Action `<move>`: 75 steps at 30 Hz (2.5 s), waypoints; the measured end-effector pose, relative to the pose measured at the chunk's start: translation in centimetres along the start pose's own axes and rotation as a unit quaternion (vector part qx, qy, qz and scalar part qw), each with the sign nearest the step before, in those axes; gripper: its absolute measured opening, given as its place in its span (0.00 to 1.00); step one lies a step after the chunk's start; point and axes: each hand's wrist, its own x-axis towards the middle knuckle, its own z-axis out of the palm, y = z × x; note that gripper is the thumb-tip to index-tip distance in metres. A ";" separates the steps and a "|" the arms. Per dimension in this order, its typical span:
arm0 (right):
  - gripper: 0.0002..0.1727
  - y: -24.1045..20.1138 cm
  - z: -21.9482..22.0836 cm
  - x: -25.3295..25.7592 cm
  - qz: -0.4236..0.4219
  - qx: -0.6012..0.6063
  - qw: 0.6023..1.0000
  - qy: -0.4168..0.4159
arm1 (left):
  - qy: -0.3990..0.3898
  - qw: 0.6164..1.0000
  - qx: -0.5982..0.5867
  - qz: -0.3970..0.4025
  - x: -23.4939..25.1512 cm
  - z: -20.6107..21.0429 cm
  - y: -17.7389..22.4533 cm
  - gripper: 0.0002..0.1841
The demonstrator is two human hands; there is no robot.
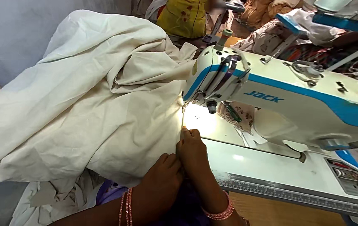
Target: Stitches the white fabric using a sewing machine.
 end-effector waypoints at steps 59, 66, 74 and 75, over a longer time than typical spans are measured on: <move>0.15 10.2 4.5 -1.2 -0.260 0.167 0.918 0.249 | 0.070 0.995 -0.067 0.008 -0.1 1.8 -7.3 0.14; 0.15 9.2 3.7 -1.3 -0.210 0.193 0.934 0.217 | -0.006 0.984 -0.146 -0.106 0.6 0.1 -7.2 0.11; 0.13 7.8 3.5 -0.8 -0.161 0.164 0.944 0.237 | -0.032 0.976 -0.145 -0.162 0.9 -0.4 -6.7 0.10; 0.14 7.7 3.6 -0.7 -0.161 0.160 0.944 0.240 | -0.029 0.977 -0.139 -0.160 0.9 -0.3 -6.7 0.10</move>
